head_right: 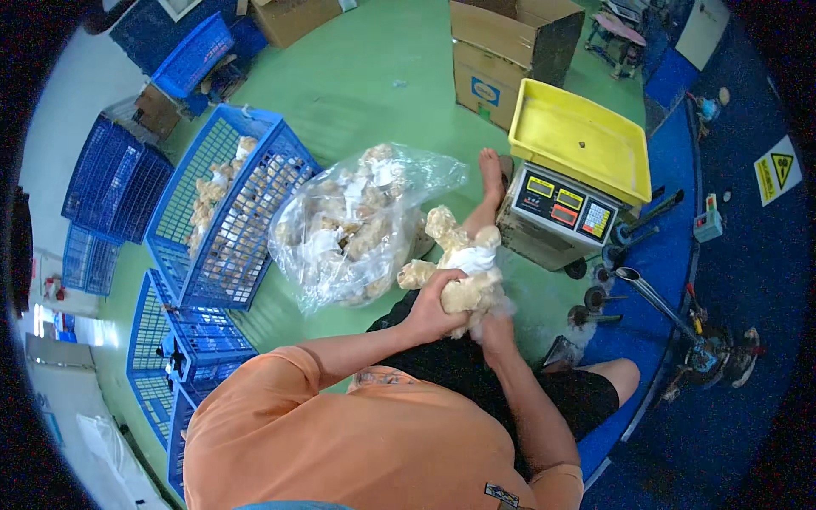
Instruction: Weighing stuffed toy bears on an electronic scale and preparing them with tags and plastic bags.
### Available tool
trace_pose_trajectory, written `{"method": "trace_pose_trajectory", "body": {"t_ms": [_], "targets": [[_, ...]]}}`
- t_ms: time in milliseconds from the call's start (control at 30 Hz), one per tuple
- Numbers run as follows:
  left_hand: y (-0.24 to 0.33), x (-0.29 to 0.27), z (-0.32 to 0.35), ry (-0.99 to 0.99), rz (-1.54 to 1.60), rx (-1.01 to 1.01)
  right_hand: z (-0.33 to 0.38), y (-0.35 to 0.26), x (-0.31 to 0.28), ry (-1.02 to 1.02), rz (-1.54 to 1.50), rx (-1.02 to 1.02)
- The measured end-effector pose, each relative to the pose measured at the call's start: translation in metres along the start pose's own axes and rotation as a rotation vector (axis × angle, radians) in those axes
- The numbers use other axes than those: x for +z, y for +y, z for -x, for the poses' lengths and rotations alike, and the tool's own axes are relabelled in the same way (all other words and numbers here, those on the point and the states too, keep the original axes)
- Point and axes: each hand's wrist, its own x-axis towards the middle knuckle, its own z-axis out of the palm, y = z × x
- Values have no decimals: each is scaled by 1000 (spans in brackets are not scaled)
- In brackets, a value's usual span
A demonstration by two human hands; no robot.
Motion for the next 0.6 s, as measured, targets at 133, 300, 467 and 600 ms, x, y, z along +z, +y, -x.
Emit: {"method": "trace_pose_trajectory", "body": {"t_ms": [133,300,467,600], "targets": [[19,-11,-15,92,151,-237,13,-16,7,53,-47,-329],[24,-71,-37,364,464,-359,14,-63,-26,-280,-684,-323],[23,-183,-68,663,112,-73,20,-72,-42,123,-315,-265],[54,-287,-104,1048,112,247,24,-45,-81,118,-192,-315]]}}
